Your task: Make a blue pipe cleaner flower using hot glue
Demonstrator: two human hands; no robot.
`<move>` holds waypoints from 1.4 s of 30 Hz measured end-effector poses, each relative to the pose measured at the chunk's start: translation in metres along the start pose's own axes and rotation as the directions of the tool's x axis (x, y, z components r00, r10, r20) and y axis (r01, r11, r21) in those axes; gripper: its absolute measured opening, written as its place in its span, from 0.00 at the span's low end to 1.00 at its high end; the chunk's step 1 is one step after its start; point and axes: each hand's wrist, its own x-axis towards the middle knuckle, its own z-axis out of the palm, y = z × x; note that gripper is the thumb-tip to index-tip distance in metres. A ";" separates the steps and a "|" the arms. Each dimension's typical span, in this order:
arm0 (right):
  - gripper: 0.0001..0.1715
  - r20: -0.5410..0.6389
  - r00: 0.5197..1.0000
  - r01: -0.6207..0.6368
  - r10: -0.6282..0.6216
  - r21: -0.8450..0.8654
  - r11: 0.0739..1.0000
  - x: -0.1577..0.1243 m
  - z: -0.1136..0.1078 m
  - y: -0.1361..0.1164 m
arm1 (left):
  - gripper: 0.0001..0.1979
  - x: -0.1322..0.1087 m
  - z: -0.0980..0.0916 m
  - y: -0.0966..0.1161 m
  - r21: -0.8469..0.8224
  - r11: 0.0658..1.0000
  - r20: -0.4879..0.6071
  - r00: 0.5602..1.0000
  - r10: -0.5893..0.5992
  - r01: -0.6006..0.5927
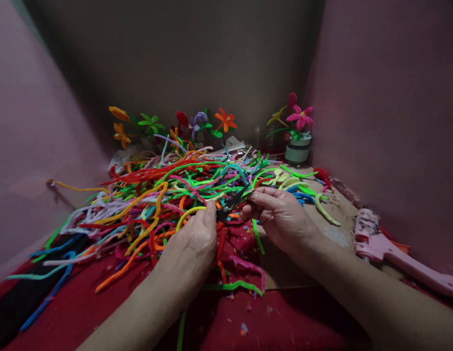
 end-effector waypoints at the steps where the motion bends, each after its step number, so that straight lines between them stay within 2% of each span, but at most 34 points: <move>1: 0.06 -0.002 1.000 -0.002 0.002 -0.002 1.000 0.000 0.000 0.000 | 0.27 0.000 0.000 0.000 0.008 1.000 0.002 1.000 -0.001 0.001; 7: 0.06 -0.016 1.000 0.002 -0.002 -0.015 1.000 0.000 0.002 -0.001 | 0.27 -0.001 0.003 -0.002 -0.042 0.999 -0.007 1.000 0.008 -0.008; 10: 0.05 -0.021 1.000 0.007 -0.008 -0.024 1.000 0.000 0.002 -0.001 | 0.24 0.000 0.000 -0.002 -0.203 0.979 0.022 0.999 -0.024 0.028; 12: 0.04 -0.008 1.000 0.016 -0.016 -0.031 0.999 0.001 0.001 0.000 | 0.21 0.002 -0.005 -0.003 -0.384 0.917 0.001 0.994 -0.113 0.104; 14: 0.04 0.026 0.999 0.019 -0.018 -0.038 0.999 0.001 0.000 0.001 | 0.19 0.005 -0.012 -0.004 -0.610 0.773 -0.010 0.974 -0.225 0.173; 16: 0.04 0.072 0.997 0.011 -0.008 -0.038 0.999 0.001 -0.001 0.003 | 0.18 0.008 -0.019 -0.005 -0.810 0.552 0.031 0.955 -0.295 0.196; 18: 0.04 0.115 0.993 -0.006 0.011 -0.046 0.999 0.000 -0.001 0.004 | 0.17 0.011 -0.025 -0.004 -0.929 0.307 0.100 0.940 -0.326 0.205; 21: 0.04 0.167 0.986 -0.013 0.028 -0.090 0.996 -0.002 0.000 0.006 | 0.19 0.011 -0.028 -0.001 -0.969 0.016 0.232 0.924 -0.303 0.248; 24: 0.04 0.206 0.978 -0.003 0.030 -0.130 0.991 -0.003 0.000 0.007 | 0.21 0.011 -0.025 0.001 -0.956 -0.129 0.287 0.926 -0.244 0.263; 31: 0.07 0.256 0.966 0.029 0.024 -0.200 0.979 -0.004 0.001 0.009 | 0.21 0.010 -0.022 0.006 -0.965 -0.164 0.243 0.932 -0.270 0.204; 37: 0.04 0.262 0.964 0.002 0.043 -0.170 0.986 -0.004 0.001 0.008 | 0.17 0.009 -0.018 0.003 -0.956 -0.193 0.263 0.940 -0.219 0.223; 42: 0.04 0.254 0.966 -0.008 0.043 -0.139 0.990 -0.004 0.001 0.007 | 0.18 0.009 -0.015 0.002 -0.963 -0.175 0.243 0.940 -0.241 0.204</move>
